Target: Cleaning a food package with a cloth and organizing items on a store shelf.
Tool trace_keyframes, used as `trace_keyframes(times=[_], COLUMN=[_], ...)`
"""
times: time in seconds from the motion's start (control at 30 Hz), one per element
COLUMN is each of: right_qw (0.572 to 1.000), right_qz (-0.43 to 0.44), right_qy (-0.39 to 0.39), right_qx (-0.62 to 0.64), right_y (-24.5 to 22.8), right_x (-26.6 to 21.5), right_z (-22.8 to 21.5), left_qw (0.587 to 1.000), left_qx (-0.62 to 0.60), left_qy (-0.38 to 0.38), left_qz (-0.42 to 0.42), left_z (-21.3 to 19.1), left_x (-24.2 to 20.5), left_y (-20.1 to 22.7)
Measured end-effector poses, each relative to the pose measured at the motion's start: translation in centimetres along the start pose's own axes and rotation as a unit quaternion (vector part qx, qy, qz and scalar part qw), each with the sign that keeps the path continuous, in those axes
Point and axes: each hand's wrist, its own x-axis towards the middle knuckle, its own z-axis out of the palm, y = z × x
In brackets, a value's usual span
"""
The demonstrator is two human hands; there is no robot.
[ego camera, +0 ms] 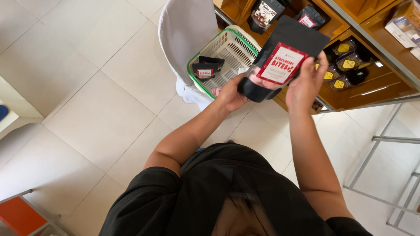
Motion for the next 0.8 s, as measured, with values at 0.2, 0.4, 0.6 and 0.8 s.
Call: trace_keyframes(times=[0.2, 0.4, 0.6, 0.8], right_qw=[0.990, 0.908, 0.842, 0.837], right_qz=[0.053, 0.381, 0.480, 0.469], right_qy=[-0.115, -0.006, 0.018, -0.002], right_qx=[-0.057, 0.172, 0.247, 0.282], right_y=[0.8, -1.3, -1.2, -0.3], right_x=[-5.5, -4.5, -2.1, -1.8], right_z=[1.8, 1.5, -1.4, -2.8], left_qw=[0.975, 0.810, 0.652, 0.439], left_qx=[0.066, 0.470, 0.622, 0.663], left_qy=[0.013, -0.093, -0.120, -0.272], left_qz=[0.213, 0.337, 0.417, 0.542], left_z=[2.1, 3.3, 4.8, 7.0], left_x=[-0.4, -5.1, -6.6, -5.5], left_y=[-2.9, -2.8, -1.8, -4.5])
